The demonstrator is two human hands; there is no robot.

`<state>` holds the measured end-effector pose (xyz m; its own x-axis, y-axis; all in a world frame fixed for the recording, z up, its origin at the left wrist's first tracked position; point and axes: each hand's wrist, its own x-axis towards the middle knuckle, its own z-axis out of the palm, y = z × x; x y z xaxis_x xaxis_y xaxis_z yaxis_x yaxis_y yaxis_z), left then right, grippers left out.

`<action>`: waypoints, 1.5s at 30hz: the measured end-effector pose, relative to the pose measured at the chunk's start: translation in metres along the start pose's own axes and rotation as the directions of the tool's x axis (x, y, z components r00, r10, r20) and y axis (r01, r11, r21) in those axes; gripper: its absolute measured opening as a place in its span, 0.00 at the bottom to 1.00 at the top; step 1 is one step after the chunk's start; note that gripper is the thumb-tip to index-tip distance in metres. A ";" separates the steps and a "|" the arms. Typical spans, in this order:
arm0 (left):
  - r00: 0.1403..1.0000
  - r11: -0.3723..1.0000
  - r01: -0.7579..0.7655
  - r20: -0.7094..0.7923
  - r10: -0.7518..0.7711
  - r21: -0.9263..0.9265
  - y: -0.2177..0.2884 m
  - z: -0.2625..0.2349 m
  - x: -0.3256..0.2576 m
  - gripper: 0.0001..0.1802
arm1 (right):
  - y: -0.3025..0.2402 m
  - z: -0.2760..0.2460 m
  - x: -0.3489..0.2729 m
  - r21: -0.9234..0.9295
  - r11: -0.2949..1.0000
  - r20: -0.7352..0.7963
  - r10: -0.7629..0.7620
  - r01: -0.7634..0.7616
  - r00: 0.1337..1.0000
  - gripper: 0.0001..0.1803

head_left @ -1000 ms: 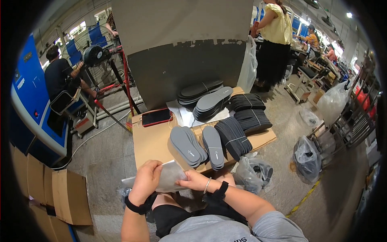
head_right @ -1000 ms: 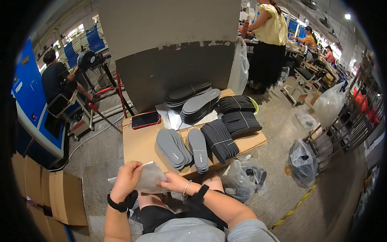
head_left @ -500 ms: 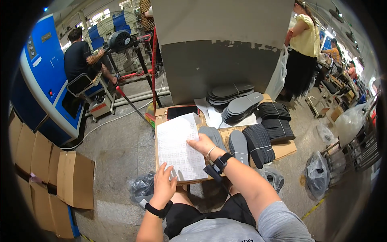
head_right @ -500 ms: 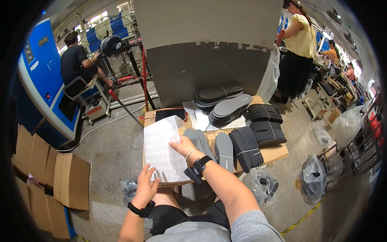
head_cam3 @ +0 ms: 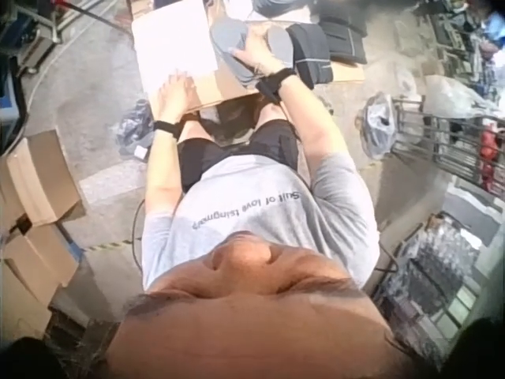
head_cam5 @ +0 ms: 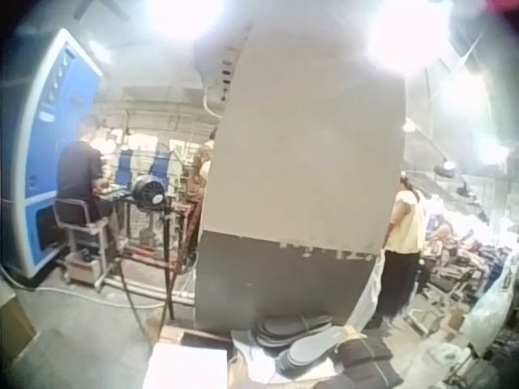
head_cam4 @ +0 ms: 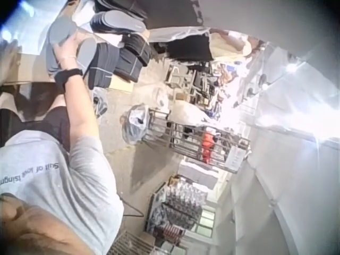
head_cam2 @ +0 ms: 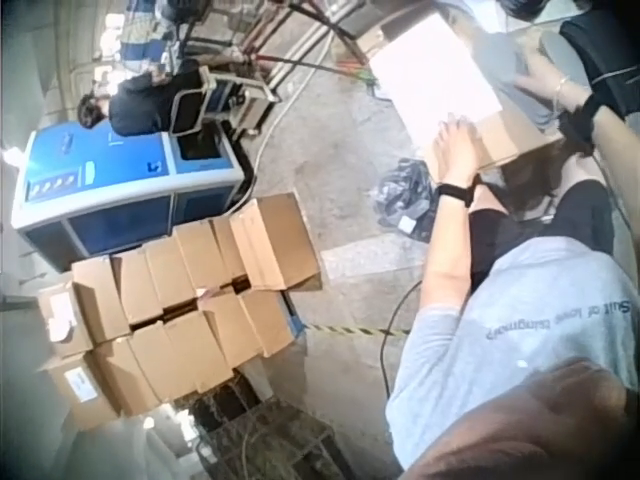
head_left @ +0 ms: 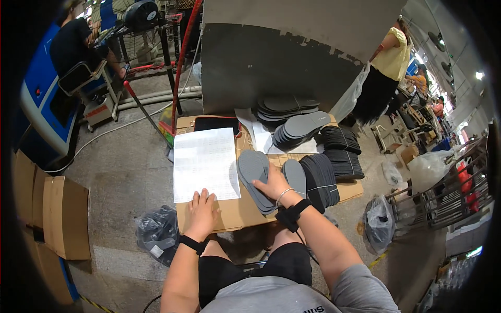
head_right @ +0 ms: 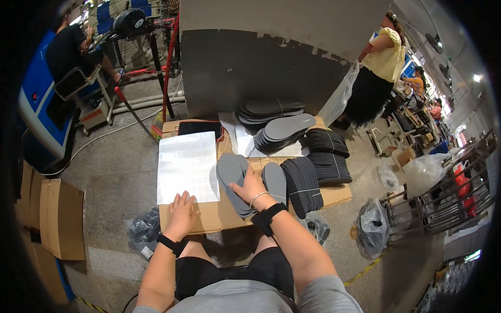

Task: The recorder is inspecting and organizing shoe insoles at a workstation.

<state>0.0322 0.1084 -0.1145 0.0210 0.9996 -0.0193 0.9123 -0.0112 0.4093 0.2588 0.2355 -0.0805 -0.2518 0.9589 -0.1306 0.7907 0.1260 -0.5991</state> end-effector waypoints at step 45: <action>0.947 0.958 -0.287 0.157 0.279 0.031 0.076 -0.022 -0.017 0.32 | 0.062 -0.025 -0.079 0.479 0.857 -0.036 0.238 -0.192 0.971 0.41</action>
<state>0.0925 0.0911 -0.0632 0.3384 0.9398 -0.0475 0.8801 -0.2981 0.3696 0.3418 0.1735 -0.0881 -0.0367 0.9698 -0.2410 0.4587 -0.1979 -0.8663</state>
